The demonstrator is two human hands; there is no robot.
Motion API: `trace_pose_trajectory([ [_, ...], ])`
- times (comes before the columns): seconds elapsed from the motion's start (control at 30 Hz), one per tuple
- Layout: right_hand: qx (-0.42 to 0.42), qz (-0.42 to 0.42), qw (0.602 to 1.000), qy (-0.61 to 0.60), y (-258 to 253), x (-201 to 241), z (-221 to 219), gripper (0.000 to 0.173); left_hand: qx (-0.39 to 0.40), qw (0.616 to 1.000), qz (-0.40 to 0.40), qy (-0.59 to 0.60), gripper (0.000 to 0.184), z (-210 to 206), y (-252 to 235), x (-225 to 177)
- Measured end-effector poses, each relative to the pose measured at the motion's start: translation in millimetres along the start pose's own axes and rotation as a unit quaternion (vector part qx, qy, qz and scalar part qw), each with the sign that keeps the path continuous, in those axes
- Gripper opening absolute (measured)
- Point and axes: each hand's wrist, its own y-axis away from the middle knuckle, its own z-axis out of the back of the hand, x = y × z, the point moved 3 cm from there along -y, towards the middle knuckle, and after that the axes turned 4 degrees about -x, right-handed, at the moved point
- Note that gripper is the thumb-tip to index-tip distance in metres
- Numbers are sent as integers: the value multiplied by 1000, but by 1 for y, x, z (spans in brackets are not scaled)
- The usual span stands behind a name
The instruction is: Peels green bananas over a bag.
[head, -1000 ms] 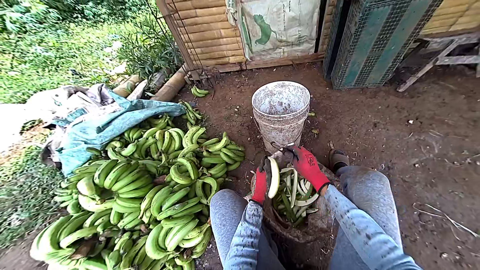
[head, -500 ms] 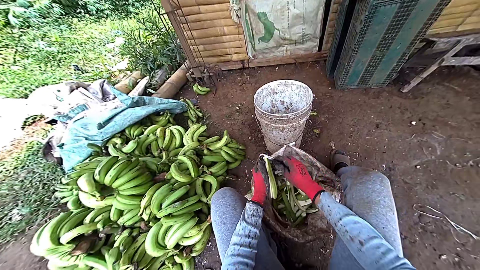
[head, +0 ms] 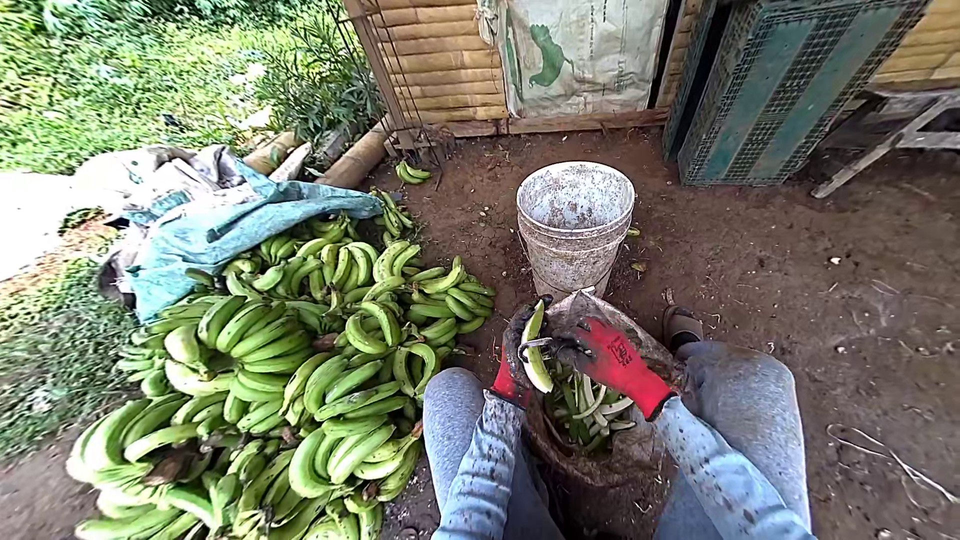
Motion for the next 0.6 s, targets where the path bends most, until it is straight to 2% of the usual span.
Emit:
trace_pose_trajectory([
  [0.1,-71,-123,990,4,-13,-15,-6,42,12,999,24,-22,41,-2,8,8],
  [0.13,-91,-157,983,-1,-16,-20,-5,41,0,997,19,-78,38,-1,11,10],
  [0.17,-103,-184,977,-7,-17,-24,-2,41,-21,983,-7,-184,34,4,15,9],
  [0.2,-114,-205,972,-15,-17,-26,2,41,-53,953,-38,-296,32,10,18,7],
  [0.23,-125,-216,968,-23,-15,-27,8,41,-112,929,-76,-345,30,9,17,4],
  [0.27,-130,-221,966,-24,-14,-27,14,42,-180,912,-127,-345,27,2,13,-3],
  [0.3,-123,-224,967,-20,-13,-27,18,42,-223,899,-190,-327,27,-9,7,-14],
  [0.33,-110,-226,968,-17,-13,-29,20,41,-231,888,-255,-305,30,-23,-2,-30],
  [0.43,-85,-210,974,-24,-18,-32,7,39,-175,829,-430,-310,46,-86,-49,-96],
  [0.53,-58,-192,980,6,-20,-31,-6,39,-169,791,-467,-357,60,-134,-94,-159],
  [0.6,-54,-184,981,34,-18,-31,-7,39,-172,758,-526,-345,62,-138,-77,-194],
])
